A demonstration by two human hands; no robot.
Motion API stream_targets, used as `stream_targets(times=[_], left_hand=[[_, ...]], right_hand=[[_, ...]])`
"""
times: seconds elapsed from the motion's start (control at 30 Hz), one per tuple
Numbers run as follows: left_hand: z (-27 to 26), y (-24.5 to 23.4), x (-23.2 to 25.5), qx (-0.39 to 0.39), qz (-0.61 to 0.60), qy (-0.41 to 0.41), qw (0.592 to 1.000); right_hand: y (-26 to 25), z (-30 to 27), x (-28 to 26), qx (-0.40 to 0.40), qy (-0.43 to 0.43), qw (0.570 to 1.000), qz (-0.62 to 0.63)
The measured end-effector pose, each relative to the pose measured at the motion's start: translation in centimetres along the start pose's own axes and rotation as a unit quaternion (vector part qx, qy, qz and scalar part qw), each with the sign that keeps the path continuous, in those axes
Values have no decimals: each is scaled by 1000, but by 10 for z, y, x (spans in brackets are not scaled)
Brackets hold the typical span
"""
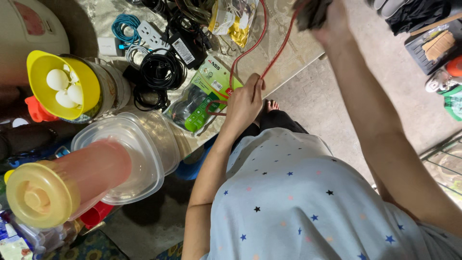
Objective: The person wipes a red cable with a cloth on a cluttered table, then coils it and places it down. The person also briefly handles a black cable and a packaged item before returning to the red cable.
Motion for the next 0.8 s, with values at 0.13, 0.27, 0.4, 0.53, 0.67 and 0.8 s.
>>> stream_targets(times=[0.13,0.27,0.4,0.53,0.67,0.8], left_hand=[[13,0,6,38,77,22,996],[15,4,9,20,132,21,991],[-2,0,13,-13,90,27,995],[-18,-15,5,-15,59,26,998],[-2,-22,-37,-66,97,-35,992],[33,-29,-37,-6,74,106,992]], right_hand=[[91,-66,64,-126,80,988,51],[82,-86,108,-55,158,985,-33],[24,-31,84,56,118,991,-15],[-17,29,20,61,25,997,34],[-20,30,0,63,-33,997,-22],[36,9,9,10,-107,992,-66]])
Point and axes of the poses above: each hand's wrist, its own z-axis towards the middle knuckle, its own y-axis out of the palm, x = y × z, the point moved 9 cm from there along z, towards the middle knuckle, and after that the axes turned 9 degrees about -x, right-handed, at the moved point
